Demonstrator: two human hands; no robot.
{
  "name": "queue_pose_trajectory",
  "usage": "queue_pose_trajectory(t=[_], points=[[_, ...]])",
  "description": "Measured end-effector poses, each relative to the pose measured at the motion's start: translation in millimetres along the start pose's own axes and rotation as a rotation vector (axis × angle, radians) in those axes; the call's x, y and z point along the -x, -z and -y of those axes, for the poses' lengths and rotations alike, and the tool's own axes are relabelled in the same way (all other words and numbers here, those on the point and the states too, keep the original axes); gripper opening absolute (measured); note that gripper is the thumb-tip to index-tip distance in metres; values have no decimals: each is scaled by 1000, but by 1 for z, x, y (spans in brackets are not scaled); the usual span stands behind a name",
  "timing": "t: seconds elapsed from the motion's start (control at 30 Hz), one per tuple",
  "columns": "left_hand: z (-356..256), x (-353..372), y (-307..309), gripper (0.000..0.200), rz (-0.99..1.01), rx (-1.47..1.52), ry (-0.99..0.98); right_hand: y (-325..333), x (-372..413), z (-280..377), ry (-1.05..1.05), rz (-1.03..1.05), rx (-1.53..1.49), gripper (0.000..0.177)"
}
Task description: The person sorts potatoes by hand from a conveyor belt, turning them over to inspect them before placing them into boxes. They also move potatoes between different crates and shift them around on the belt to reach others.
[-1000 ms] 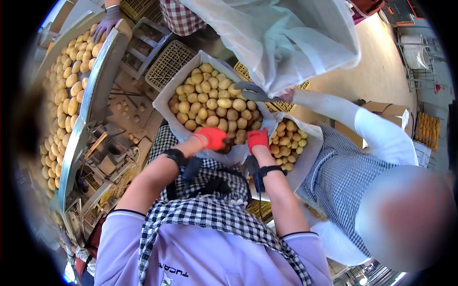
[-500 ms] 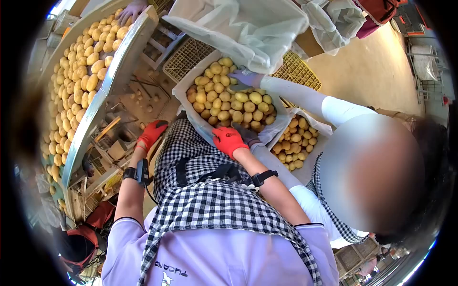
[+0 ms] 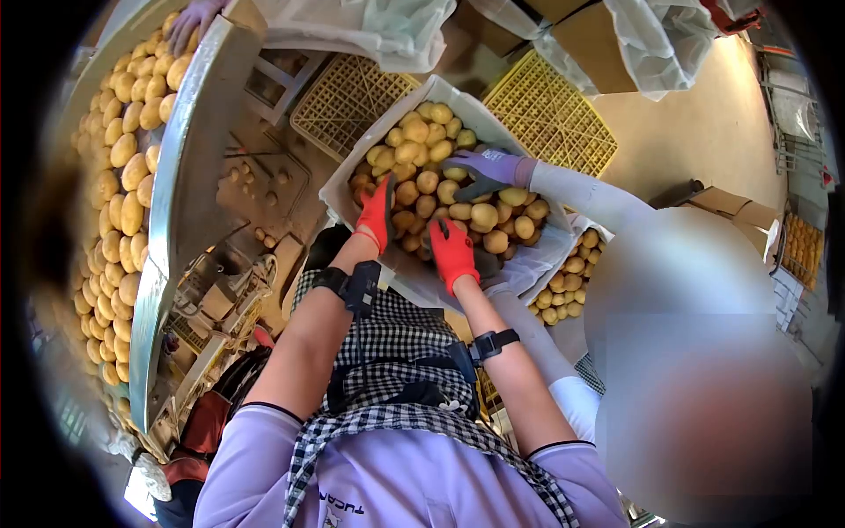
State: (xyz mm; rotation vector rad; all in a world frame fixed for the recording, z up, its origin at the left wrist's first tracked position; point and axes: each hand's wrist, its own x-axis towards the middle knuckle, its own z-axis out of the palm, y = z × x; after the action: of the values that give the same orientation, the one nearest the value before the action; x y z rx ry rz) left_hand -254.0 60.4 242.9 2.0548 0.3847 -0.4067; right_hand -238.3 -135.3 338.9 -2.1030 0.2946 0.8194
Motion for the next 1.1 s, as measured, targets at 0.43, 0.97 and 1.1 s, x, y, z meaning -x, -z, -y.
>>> queue_pose_trajectory(t=[0.43, 0.97, 1.1], points=[[-7, -23, 38, 92, -36, 1383, 928, 9, -124, 80, 84, -111, 213, 59], [-52, -50, 49, 106, 226, 242, -28, -2, -158, 24, -171, 414, -619, 81], [-52, -41, 37, 85, 177, 502, 129, -1, -151, 19, -113, 465, -584, 82]])
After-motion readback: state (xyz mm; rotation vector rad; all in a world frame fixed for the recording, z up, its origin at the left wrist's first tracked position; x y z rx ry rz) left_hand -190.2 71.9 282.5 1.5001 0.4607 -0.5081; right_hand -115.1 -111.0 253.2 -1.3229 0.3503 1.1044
